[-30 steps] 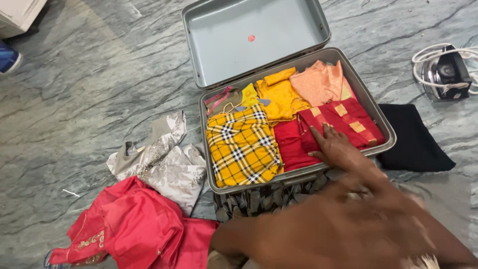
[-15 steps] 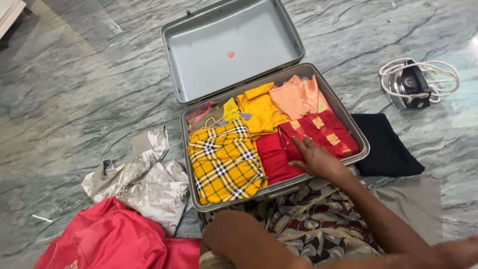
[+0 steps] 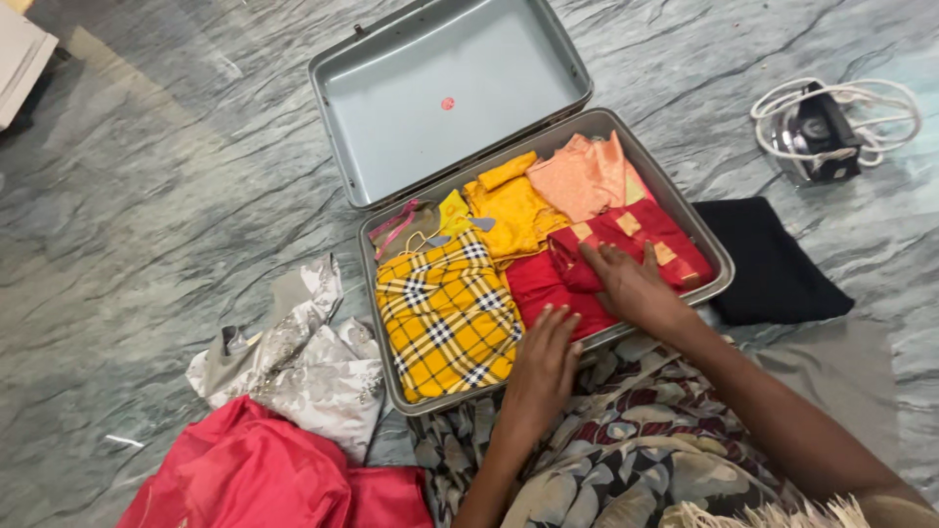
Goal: The person folds and places several garments into an open suitcase on the floor. They handle a yellow plaid shirt, a black garment, and a red patterned cloth, arranging them neatly inside the suitcase.
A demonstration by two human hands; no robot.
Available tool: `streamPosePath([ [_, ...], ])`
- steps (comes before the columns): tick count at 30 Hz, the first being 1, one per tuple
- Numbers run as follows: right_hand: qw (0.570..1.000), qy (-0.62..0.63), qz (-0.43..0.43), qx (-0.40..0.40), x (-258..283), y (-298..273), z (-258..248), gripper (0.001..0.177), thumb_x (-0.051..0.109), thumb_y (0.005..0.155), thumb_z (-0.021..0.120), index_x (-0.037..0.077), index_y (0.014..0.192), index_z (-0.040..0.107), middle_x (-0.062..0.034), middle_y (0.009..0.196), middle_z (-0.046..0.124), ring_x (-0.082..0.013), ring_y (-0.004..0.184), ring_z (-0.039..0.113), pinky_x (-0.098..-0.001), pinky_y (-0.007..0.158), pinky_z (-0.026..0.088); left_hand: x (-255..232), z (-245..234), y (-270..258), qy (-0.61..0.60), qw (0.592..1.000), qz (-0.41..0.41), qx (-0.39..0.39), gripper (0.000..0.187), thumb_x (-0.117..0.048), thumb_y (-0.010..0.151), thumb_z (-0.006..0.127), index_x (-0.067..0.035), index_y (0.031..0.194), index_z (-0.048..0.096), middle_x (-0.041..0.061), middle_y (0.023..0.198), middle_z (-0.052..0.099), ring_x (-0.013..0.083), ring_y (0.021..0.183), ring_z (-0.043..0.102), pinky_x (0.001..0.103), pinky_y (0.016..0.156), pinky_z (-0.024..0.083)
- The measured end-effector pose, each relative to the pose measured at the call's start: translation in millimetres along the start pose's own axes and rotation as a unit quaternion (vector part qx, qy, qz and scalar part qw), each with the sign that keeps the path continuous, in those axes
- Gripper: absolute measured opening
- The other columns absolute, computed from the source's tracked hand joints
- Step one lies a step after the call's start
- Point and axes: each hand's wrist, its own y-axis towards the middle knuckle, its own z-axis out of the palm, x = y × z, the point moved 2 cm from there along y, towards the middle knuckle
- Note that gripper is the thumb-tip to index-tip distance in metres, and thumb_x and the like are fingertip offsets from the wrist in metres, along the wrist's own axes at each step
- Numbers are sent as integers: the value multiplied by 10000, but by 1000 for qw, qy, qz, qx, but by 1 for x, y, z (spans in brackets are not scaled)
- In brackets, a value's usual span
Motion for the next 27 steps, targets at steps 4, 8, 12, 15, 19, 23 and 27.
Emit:
streamPosePath([
  [4,987,115,89,60,-8,11,-21,784,112,867,636,181,1603,373,-289,1195,691,-416,1121,690,-525,973,534,40,14,-9,-6,999,-31,-41,311,-126,1037,572,0,1317,622,190,1374,623,368,1361,538,489,1115,425],
  [8,966,220,133,17,-29,5,-74,745,14,821,636,190,1531,494,-278,1025,737,-376,953,742,-482,860,574,49,22,-4,29,999,-23,-40,251,-118,1046,580,9,1254,639,179,1287,667,345,1250,615,467,1073,459],
  [12,885,438,138,-77,-68,-30,-112,379,136,948,687,93,1324,671,-85,1054,741,-153,916,673,-352,814,558,42,22,-4,35,999,-9,-39,229,-134,1021,599,-6,1204,653,144,1203,700,315,1152,659,445,997,485],
  [15,863,471,137,-123,-117,-74,-124,354,222,1000,694,34,1300,674,-94,1034,720,-158,875,665,-324,751,548,39,20,-3,45,998,-7,-44,239,-135,1015,600,-8,1209,654,140,1188,705,305,1130,665,444,994,487],
  [19,875,378,249,-172,-193,-132,-120,304,201,1103,737,-74,1197,650,-238,1011,703,-257,820,651,-379,803,546,39,20,-2,42,998,-17,-32,242,-137,1011,606,-9,1210,658,145,1188,708,305,1126,665,440,991,489],
  [23,828,489,234,-143,-226,-144,-94,330,142,1035,689,-8,1317,605,-204,1120,700,-278,944,674,-402,855,560,38,21,-4,57,997,-12,-43,256,-129,1000,612,-6,1218,662,149,1183,712,302,1126,670,436,995,490],
  [27,925,252,253,-128,-239,-134,-94,385,31,989,677,10,1360,579,-213,1172,689,-323,1041,665,-428,926,544,38,20,-3,56,997,-18,-46,256,-120,991,617,-2,1213,666,153,1177,715,303,1119,672,430,994,493],
])
